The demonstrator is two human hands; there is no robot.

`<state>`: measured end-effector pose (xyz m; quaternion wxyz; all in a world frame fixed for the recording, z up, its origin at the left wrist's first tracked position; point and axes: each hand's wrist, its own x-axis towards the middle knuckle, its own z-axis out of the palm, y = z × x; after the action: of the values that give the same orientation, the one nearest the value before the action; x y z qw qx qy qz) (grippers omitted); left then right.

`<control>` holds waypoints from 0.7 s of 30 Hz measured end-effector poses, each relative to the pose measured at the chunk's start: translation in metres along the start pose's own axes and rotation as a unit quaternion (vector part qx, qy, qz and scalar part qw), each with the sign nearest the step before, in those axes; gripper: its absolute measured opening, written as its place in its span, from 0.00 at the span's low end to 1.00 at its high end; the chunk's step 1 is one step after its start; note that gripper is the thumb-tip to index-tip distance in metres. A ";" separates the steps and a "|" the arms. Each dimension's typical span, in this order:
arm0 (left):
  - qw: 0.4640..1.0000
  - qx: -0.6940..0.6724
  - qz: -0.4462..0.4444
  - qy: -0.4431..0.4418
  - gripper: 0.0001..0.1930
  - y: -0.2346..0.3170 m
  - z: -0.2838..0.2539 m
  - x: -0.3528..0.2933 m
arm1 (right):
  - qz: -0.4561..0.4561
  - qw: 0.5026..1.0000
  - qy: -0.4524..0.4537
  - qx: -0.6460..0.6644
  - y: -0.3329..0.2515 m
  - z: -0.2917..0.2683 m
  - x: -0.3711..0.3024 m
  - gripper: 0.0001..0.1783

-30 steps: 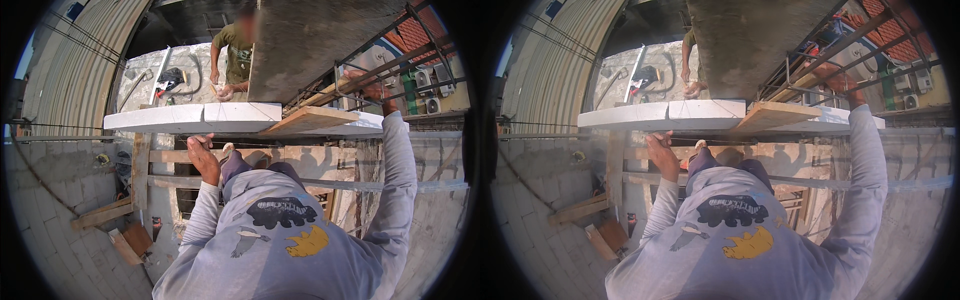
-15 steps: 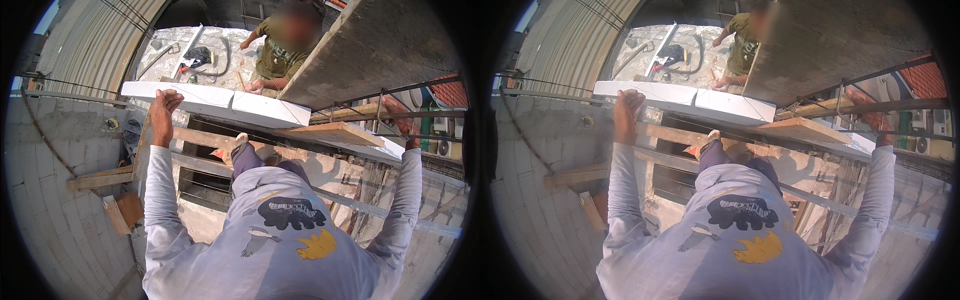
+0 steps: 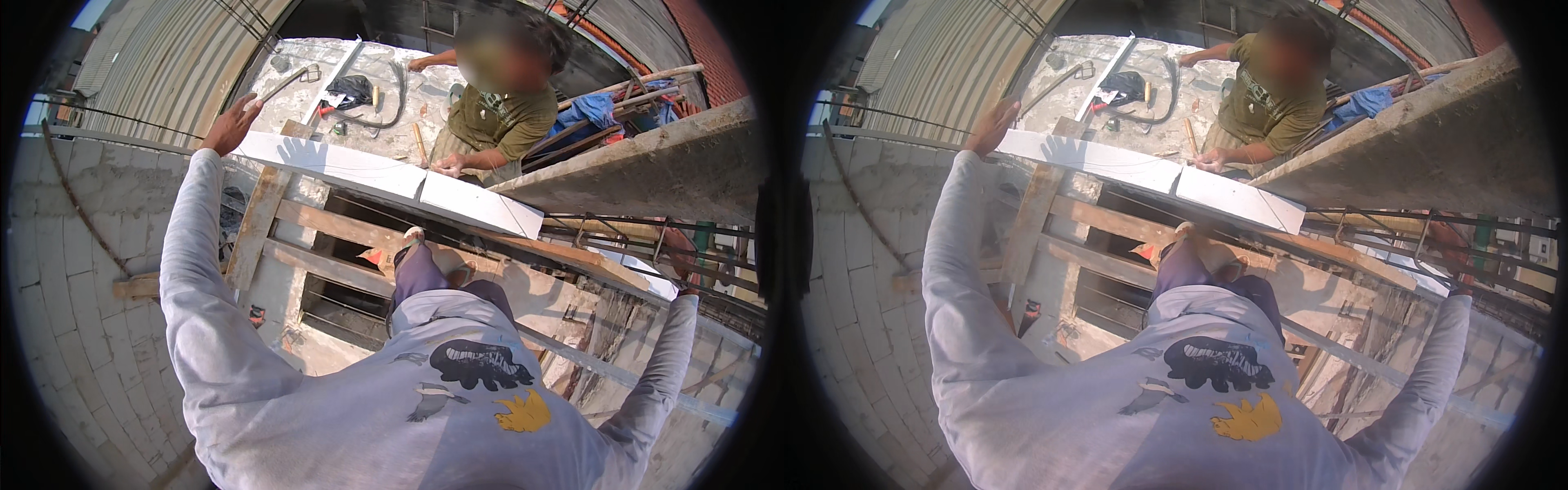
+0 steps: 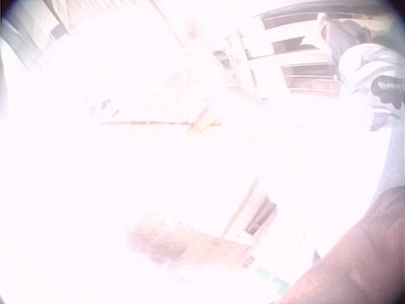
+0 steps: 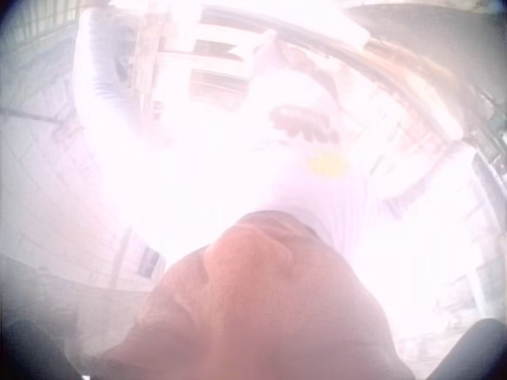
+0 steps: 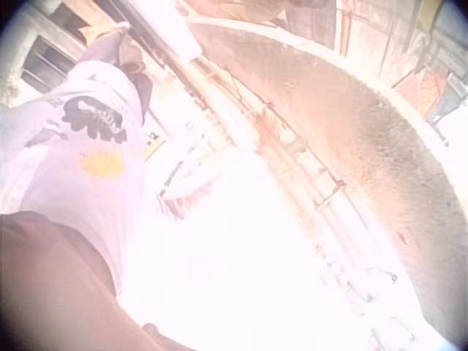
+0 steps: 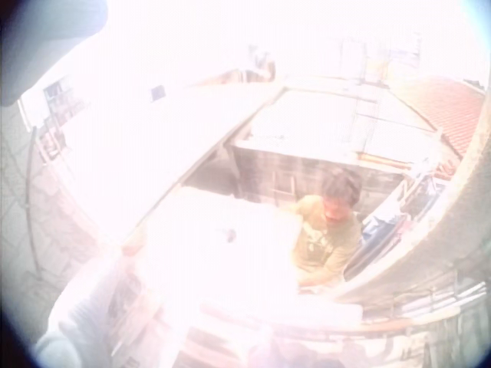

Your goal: The person positions and secures white rectangular foam blocks onto a wooden scaffold frame on a rooftop. They align the blocks with a wooden plank and use a hammer to drive nails into the wood to hold the blocks in place.

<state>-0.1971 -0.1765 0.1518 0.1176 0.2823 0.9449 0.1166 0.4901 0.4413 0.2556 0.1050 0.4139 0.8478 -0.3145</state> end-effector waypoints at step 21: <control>0.981 0.126 -0.101 0.109 0.27 -0.056 0.020 0.265 | 0.091 0.996 -0.004 0.023 -0.009 0.001 -0.013 0.20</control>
<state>-0.4350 -0.0703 0.0757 -0.0117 0.1831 0.9829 0.0146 0.4914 0.4288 0.2645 0.1274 0.4900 0.7990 -0.3245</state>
